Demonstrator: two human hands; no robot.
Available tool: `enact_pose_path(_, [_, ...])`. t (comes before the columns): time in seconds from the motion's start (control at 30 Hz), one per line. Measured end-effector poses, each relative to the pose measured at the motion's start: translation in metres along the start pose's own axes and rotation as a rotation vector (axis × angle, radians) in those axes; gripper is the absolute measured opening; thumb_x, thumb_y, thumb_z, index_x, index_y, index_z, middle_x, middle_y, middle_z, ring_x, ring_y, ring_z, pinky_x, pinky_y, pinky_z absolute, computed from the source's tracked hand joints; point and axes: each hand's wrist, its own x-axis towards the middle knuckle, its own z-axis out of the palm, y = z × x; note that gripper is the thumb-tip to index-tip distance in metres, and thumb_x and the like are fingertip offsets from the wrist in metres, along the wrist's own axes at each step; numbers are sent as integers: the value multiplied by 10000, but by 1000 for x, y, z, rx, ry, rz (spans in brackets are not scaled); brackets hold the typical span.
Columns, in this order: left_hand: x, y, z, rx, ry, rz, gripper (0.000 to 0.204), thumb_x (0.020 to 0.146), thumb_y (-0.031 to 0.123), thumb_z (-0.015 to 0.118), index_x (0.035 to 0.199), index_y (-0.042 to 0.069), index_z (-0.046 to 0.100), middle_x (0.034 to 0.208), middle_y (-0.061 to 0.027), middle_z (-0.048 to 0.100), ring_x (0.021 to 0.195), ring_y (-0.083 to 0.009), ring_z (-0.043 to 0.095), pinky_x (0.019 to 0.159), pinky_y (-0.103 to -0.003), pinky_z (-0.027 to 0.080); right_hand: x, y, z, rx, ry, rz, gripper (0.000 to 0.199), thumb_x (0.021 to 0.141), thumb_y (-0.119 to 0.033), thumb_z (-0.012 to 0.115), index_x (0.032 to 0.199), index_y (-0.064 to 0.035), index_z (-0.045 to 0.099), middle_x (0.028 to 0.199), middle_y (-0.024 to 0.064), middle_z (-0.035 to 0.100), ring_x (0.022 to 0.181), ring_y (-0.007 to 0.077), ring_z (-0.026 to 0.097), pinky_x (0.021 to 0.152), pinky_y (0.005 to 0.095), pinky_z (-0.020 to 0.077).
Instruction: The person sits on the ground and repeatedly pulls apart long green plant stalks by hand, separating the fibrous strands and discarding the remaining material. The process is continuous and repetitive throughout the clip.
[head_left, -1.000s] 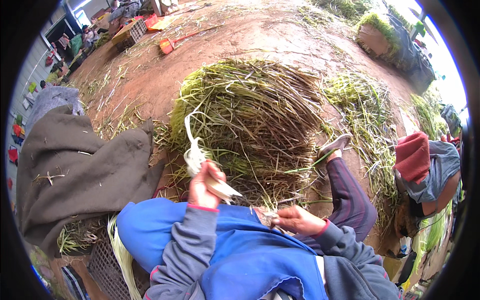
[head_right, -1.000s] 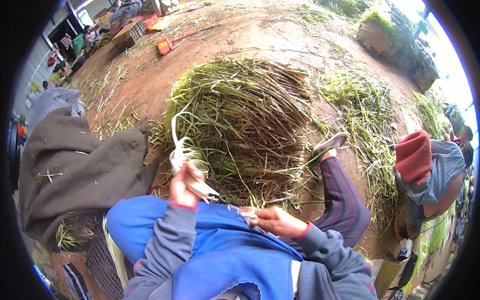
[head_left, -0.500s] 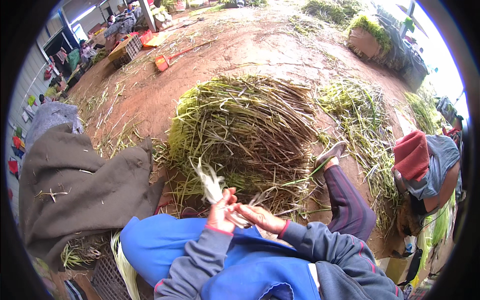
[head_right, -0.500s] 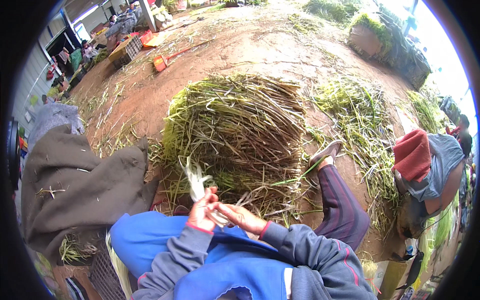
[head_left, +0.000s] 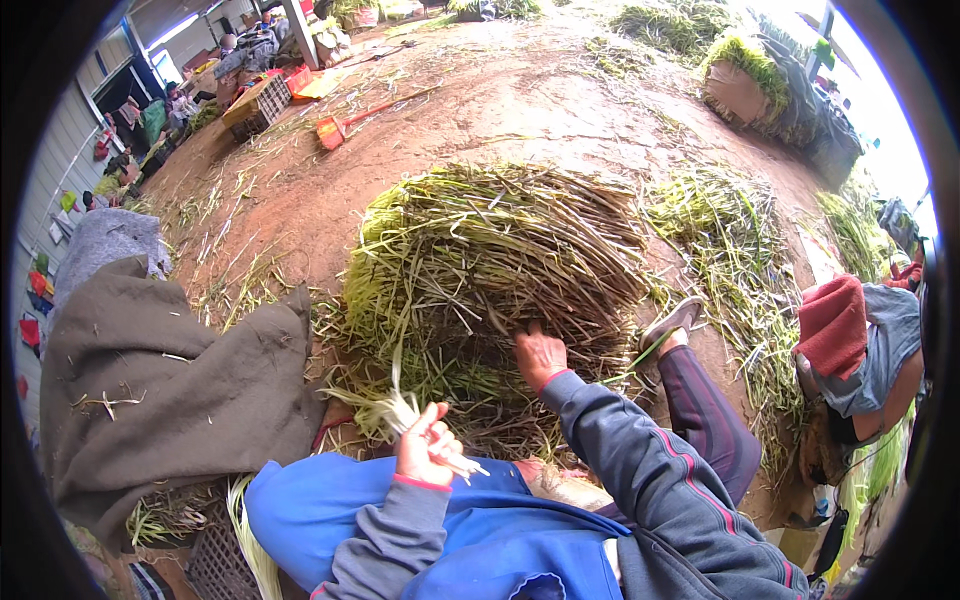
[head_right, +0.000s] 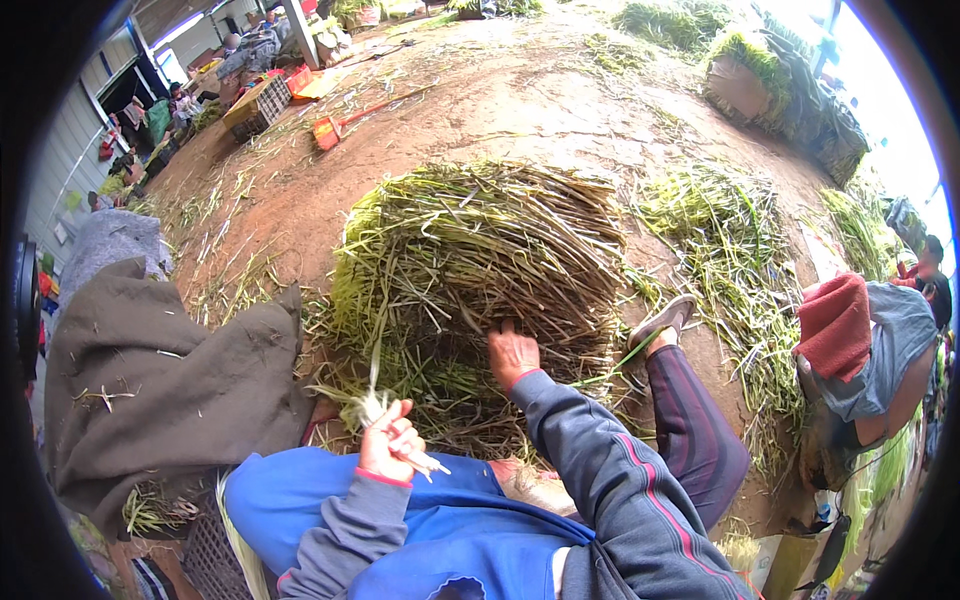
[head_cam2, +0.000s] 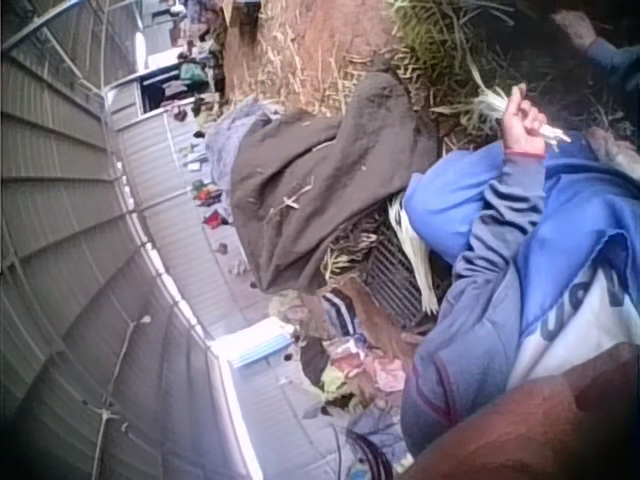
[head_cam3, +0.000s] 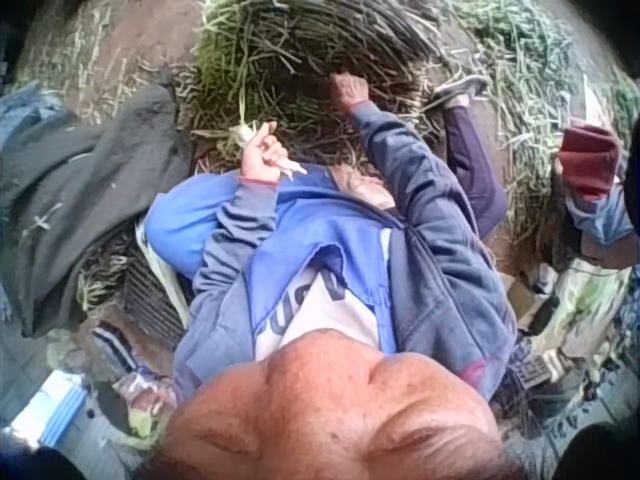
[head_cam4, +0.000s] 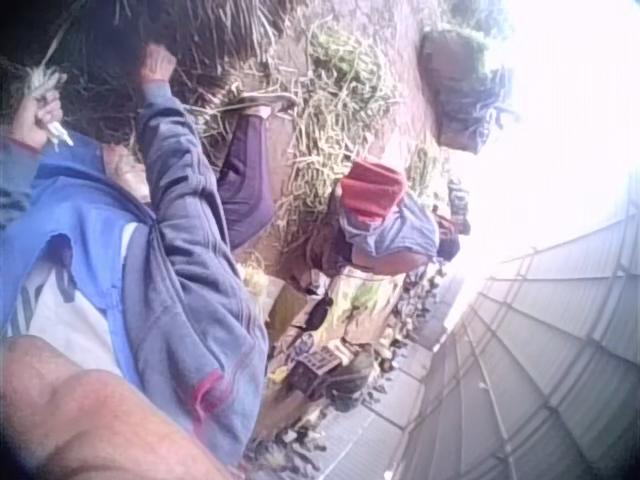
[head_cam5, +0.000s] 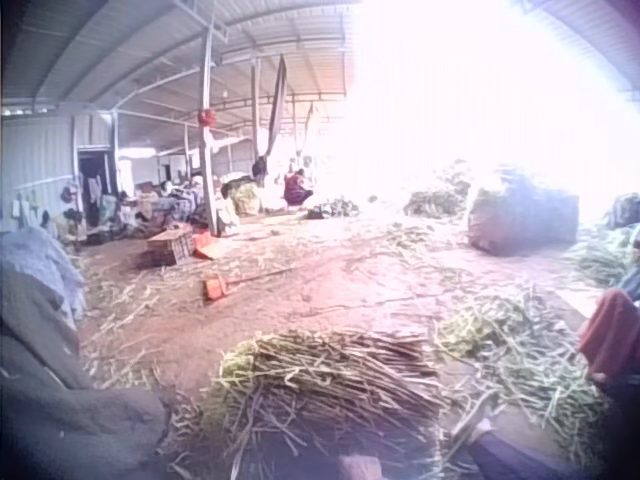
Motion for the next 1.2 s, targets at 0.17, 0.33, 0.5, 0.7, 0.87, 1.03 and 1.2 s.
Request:
enact_pose_path(0.17, [8, -20, -4, 154, 13, -57, 196, 954, 207, 577, 1019, 27, 620, 642, 20, 565, 406, -68, 343, 425, -239, 333, -11, 6, 6, 111, 84, 92, 120, 841, -194, 586, 897, -90, 604, 965, 213, 603, 717, 397, 639, 605, 501, 505])
enact_pose_path(0.33, [2, -28, -7, 170, -61, -171, 236, 955, 210, 572, 1088, 20, 619, 662, -3, 576, 425, -76, 361, 447, -244, 339, 0, -6, 6, 11, -43, 86, 106, 819, -179, 588, 846, -84, 626, 806, 209, 654, 733, 409, 648, 620, 506, 511])
enact_pose_path(0.5, [0, -22, -14, 271, -57, -80, 217, 943, 194, 597, 1080, 27, 621, 726, -25, 605, 475, -69, 407, 456, -239, 351, -24, -22, -28, 363, -31, -68, 164, 825, -252, 635, 871, -96, 658, 799, 171, 655, 734, 357, 651, 650, 448, 510])
enact_pose_path(0.7, [7, -38, -9, 364, -90, -17, 188, 918, 136, 619, 1085, 51, 605, 972, -69, 666, 631, -96, 567, 487, -251, 429, -115, -31, -88, 834, -643, 14, 226, 890, -244, 638, 907, -20, 657, 670, 82, 619, 627, 153, 602, 614, 316, 505])
enact_pose_path(0.87, [6, -49, -6, 470, -166, -82, 154, 916, 122, 619, 1051, 48, 609, 927, -65, 674, 598, -72, 546, 467, -248, 427, -161, -42, -87, 1383, -780, 214, 208, 943, -201, 616, 986, 3, 620, 785, -38, 571, 691, 44, 513, 601, 225, 452])
enact_pose_path(1.03, [-2, -36, -11, 483, 52, 106, 188, 909, 86, 600, 1080, 6, 610, 963, -116, 682, 517, -92, 527, 430, -253, 400, -160, -22, -74, 448, -276, -270, 161, 856, -218, 612, 925, -88, 677, 841, 123, 652, 756, 292, 654, 672, 395, 520])
enact_pose_path(1.2, [-2, -19, -14, 410, 89, 191, 178, 934, 129, 578, 1060, 9, 613, 927, -123, 678, 452, -68, 426, 428, -250, 383, -160, 0, -68, 439, -301, -313, 169, 864, -233, 593, 913, -93, 673, 848, 108, 658, 802, 318, 650, 680, 403, 529])
